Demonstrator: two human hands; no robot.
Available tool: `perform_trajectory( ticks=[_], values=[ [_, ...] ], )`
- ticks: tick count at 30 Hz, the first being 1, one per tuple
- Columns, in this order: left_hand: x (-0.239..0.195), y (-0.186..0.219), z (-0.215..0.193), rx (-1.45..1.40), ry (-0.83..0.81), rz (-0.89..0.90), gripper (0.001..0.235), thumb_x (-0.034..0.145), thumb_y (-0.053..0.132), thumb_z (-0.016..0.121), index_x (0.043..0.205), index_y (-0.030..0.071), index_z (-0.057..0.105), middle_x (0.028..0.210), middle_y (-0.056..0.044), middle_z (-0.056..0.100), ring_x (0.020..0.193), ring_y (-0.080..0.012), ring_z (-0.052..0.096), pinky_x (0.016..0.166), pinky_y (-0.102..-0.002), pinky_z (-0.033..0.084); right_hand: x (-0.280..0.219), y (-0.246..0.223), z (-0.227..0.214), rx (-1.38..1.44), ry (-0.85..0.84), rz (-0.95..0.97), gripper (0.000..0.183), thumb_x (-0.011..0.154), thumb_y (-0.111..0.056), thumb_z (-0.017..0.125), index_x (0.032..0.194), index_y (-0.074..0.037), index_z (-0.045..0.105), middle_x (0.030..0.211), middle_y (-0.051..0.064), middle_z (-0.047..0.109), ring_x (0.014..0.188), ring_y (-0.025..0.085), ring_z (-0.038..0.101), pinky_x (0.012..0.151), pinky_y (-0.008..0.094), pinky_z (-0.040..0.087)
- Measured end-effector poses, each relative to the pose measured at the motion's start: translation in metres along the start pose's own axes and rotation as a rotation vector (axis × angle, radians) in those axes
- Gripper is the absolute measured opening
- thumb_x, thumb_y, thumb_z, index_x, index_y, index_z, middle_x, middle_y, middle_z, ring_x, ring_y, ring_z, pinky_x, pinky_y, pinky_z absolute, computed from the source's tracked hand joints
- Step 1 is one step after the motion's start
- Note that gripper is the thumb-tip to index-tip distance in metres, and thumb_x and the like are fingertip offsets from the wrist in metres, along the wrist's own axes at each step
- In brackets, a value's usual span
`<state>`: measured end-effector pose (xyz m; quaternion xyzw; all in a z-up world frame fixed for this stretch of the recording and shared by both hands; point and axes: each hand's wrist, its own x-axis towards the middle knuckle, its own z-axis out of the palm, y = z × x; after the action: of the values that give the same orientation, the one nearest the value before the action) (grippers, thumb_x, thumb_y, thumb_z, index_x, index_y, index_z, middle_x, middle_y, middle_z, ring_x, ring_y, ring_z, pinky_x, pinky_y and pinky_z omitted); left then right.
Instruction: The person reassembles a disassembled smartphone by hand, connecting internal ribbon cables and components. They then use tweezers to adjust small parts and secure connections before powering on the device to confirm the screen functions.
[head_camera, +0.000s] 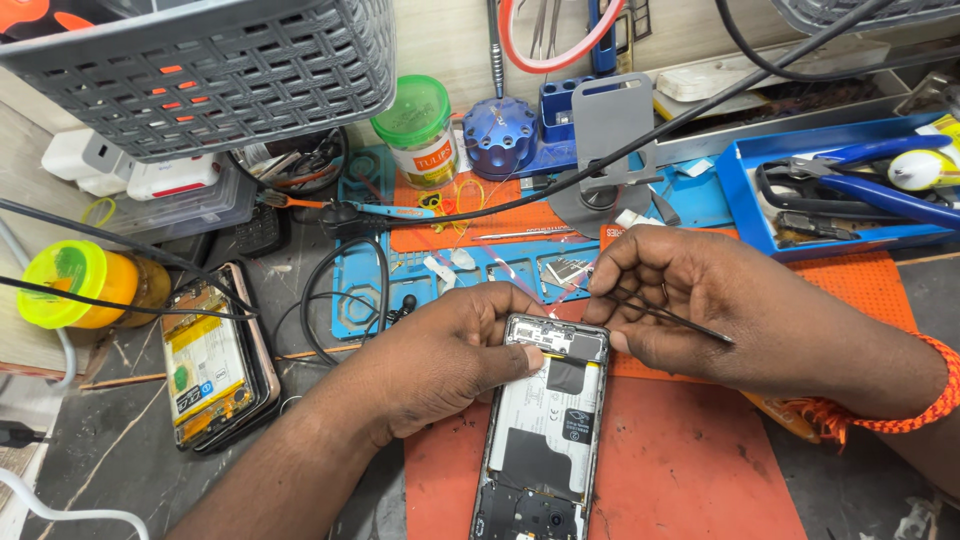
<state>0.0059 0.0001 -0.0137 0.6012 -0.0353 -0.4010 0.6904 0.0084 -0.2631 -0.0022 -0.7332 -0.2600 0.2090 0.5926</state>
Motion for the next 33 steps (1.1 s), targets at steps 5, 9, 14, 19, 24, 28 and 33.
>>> perform_trajectory(
  ticks=[5,9,14,19,24,28,33],
  values=[
    [0.002,-0.001,-0.001,0.057,0.007,0.016,0.026,0.092,-0.003,0.063,0.117,-0.004,0.058,0.091,-0.009,0.072,0.077,-0.0118,0.068,0.068,-0.026,0.056,0.0,-0.002,0.003,-0.125,0.033,0.081,0.04,0.082,-0.002,0.082,0.114,-0.004,0.058,0.099,0.006,0.074,0.09,0.011,0.07,0.078,0.026,0.061],
    [0.001,-0.003,-0.003,0.078,-0.014,0.044,0.026,0.091,-0.004,0.065,0.116,-0.006,0.059,0.093,-0.008,0.071,0.079,-0.0101,0.068,0.07,-0.024,0.056,0.0,-0.001,0.006,-0.169,0.023,0.019,0.036,0.086,-0.004,0.081,0.115,-0.003,0.06,0.098,0.005,0.071,0.087,0.01,0.073,0.078,0.025,0.062],
    [-0.002,-0.001,-0.011,0.075,-0.072,0.049,0.035,0.09,-0.006,0.062,0.124,-0.006,0.061,0.09,-0.008,0.07,0.069,-0.0107,0.06,0.056,-0.025,0.046,0.0,0.002,0.01,-0.226,0.04,0.04,0.036,0.088,-0.005,0.08,0.115,-0.004,0.057,0.095,0.006,0.069,0.085,0.01,0.07,0.073,0.025,0.062],
    [-0.003,0.001,-0.012,0.092,-0.085,0.027,0.037,0.083,-0.007,0.055,0.12,-0.004,0.06,0.084,-0.004,0.071,0.065,-0.0063,0.063,0.056,-0.022,0.05,-0.001,0.003,0.01,-0.279,0.076,0.132,0.039,0.084,-0.006,0.081,0.116,-0.004,0.059,0.093,0.006,0.069,0.081,0.01,0.069,0.07,0.024,0.062],
    [-0.001,0.001,-0.014,0.158,-0.101,0.071,0.033,0.089,-0.004,0.057,0.122,-0.005,0.063,0.08,-0.004,0.068,0.059,-0.0047,0.055,0.05,-0.021,0.043,-0.002,0.004,0.013,-0.278,0.062,0.08,0.037,0.085,-0.007,0.082,0.116,-0.003,0.062,0.095,0.006,0.073,0.083,0.009,0.069,0.071,0.024,0.062],
    [0.0,0.0,-0.013,0.156,-0.064,0.039,0.035,0.087,-0.004,0.057,0.122,-0.006,0.062,0.078,-0.003,0.067,0.057,-0.0051,0.054,0.047,-0.022,0.041,0.0,0.002,0.017,-0.371,0.093,0.06,0.037,0.083,-0.011,0.082,0.114,-0.003,0.065,0.09,0.003,0.072,0.079,0.009,0.074,0.067,0.024,0.062],
    [-0.001,0.002,-0.014,0.142,-0.084,0.03,0.036,0.087,-0.005,0.056,0.122,-0.005,0.062,0.078,-0.004,0.068,0.059,-0.0053,0.057,0.05,-0.021,0.044,0.002,-0.012,0.025,-0.562,0.16,0.12,0.038,0.079,-0.018,0.082,0.11,-0.006,0.064,0.079,0.001,0.07,0.071,0.011,0.069,0.059,0.027,0.058]
  ],
)
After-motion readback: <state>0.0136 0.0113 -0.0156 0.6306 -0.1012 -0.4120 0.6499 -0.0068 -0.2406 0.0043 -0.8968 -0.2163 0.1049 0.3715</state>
